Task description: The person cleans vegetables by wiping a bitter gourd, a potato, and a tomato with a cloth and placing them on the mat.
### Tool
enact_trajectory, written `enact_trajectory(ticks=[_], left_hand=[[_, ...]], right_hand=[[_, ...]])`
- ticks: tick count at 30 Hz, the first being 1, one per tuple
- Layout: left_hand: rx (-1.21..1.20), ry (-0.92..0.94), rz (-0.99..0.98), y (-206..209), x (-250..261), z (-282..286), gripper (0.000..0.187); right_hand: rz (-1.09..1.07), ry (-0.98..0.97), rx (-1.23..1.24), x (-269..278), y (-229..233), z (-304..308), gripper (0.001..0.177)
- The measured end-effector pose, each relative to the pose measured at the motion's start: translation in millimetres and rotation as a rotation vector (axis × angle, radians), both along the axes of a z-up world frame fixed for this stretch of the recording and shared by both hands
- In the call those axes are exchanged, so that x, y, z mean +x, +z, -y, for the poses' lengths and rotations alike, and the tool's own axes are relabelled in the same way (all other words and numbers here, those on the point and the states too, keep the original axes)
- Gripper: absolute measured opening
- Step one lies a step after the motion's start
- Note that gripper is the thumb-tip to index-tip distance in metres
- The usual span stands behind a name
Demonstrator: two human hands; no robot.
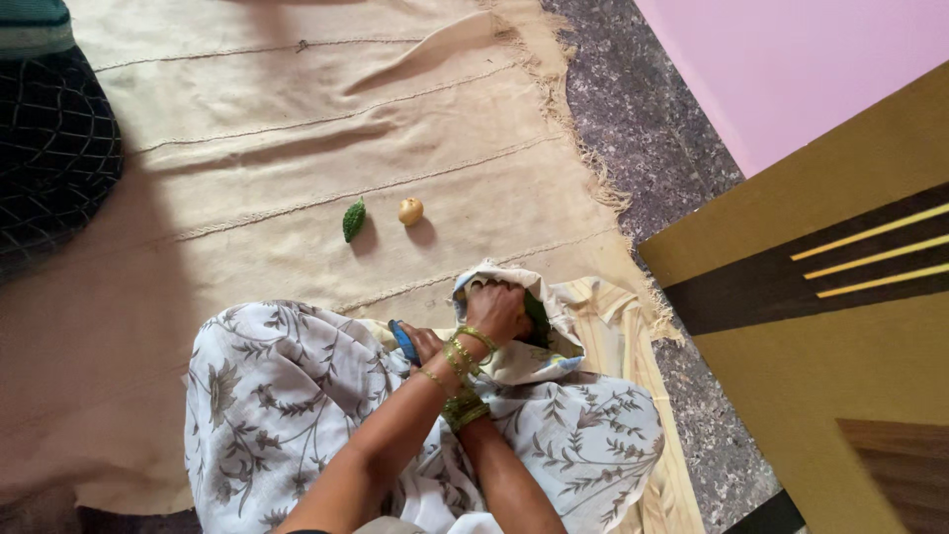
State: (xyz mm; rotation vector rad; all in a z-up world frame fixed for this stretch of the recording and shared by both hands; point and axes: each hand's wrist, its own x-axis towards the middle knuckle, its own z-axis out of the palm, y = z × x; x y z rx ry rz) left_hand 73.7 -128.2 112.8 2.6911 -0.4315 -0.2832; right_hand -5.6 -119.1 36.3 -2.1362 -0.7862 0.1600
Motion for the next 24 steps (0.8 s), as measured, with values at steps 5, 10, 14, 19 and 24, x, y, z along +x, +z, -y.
enact_trajectory(ticks=[5,10,14,19,24], left_hand=[[-0.469,-0.034,0.182,60.9,-30.0,-70.5,0.041],[-0.999,0.087,-0.207,41.3,-25.6,-139.1,0.039],[-0.953,0.316,-0.151,16.6,-14.8,-165.4,0.048],[-0.299,0.126,-0.431,-30.7,-13.6,-142.9,0.084],[-0.239,-0.127,-0.577,-107.4,-29.8,-65.2,0.081]], right_hand=[[0.277,-0.181,-0.135,-6.4,6.8,-10.4,0.056],[-0.098,-0.266,-0.512,-33.2,72.7,-9.5,0.035],[0.435,-0.460,-0.177,-53.3,129.2,7.9,0.045],[0.543,-0.933,-0.524,4.0,174.4,96.0,0.070],[0.346,-0.817,-0.939,42.1,146.9,151.6,0.045]])
